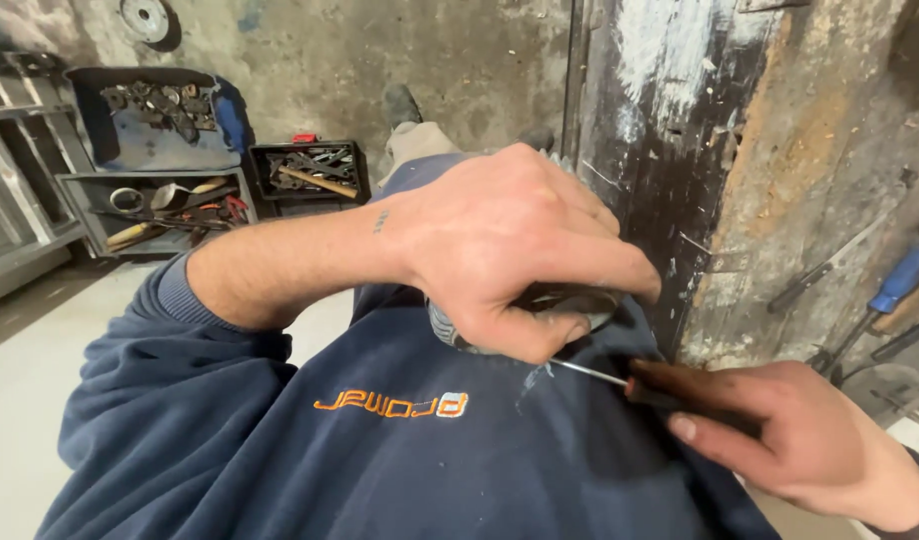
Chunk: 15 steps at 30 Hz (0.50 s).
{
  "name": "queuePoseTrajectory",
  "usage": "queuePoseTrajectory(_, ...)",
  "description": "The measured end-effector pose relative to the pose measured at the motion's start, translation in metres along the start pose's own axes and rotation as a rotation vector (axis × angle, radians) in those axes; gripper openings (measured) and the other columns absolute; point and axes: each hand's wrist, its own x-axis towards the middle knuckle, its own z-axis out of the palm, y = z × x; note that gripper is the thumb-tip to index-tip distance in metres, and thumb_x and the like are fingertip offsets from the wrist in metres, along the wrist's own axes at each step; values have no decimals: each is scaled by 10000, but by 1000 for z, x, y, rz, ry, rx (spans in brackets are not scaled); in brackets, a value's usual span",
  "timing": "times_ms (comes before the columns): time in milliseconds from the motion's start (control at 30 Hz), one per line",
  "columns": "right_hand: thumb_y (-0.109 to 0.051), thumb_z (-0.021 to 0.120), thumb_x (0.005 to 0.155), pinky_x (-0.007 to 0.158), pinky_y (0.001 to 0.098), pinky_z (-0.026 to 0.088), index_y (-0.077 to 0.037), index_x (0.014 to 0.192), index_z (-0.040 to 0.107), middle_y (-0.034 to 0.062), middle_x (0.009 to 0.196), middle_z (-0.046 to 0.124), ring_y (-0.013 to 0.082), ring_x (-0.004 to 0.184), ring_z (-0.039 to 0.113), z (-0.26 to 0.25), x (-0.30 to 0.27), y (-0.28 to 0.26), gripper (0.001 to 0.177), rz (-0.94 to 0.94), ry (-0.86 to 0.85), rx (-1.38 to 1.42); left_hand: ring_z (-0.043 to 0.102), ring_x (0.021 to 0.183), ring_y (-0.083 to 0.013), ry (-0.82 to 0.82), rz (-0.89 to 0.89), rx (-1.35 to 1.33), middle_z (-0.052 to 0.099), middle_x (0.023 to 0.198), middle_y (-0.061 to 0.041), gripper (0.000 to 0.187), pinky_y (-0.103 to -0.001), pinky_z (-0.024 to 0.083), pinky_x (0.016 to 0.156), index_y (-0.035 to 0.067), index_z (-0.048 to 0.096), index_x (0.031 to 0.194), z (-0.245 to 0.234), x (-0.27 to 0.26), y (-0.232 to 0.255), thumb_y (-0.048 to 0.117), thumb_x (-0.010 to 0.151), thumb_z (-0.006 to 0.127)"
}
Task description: The person holds a cylindrical metal mechanical part, likely a stator, and uses a screwdriver to scrape and clean the interior and exterior surfaces. The person rotates the part to access different areas while continuing to scrape away debris.
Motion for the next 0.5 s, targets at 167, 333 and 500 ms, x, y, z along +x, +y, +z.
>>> queuePoseTrajectory(167,-304,716,933,784,274,610,-202,1343,742,-18,1106,850,170,943,831,3,6,2,423,21,9,-71,669,771,-290,-19,6,2,647,797,-59,352,-427,489,638,96,652,1203,1,6,-2,197,870,705)
queuePoseTrajectory(333,-349,731,851,756,284,628,-354,1396,748,-38,980,852,168,860,832,6,16,-17,546,416,-37,-237,667,783,-296,-6,-15,25,659,847,-54,379,-423,481,611,106,646,1228,3,6,-6,209,867,702)
queuePoseTrajectory(500,-294,697,933,758,281,612,-179,1371,702,-26,1104,861,158,888,784,-4,3,6,452,21,16,-9,671,766,-274,13,-31,9,648,816,-45,346,-411,486,619,107,646,1204,-1,4,-8,187,871,693)
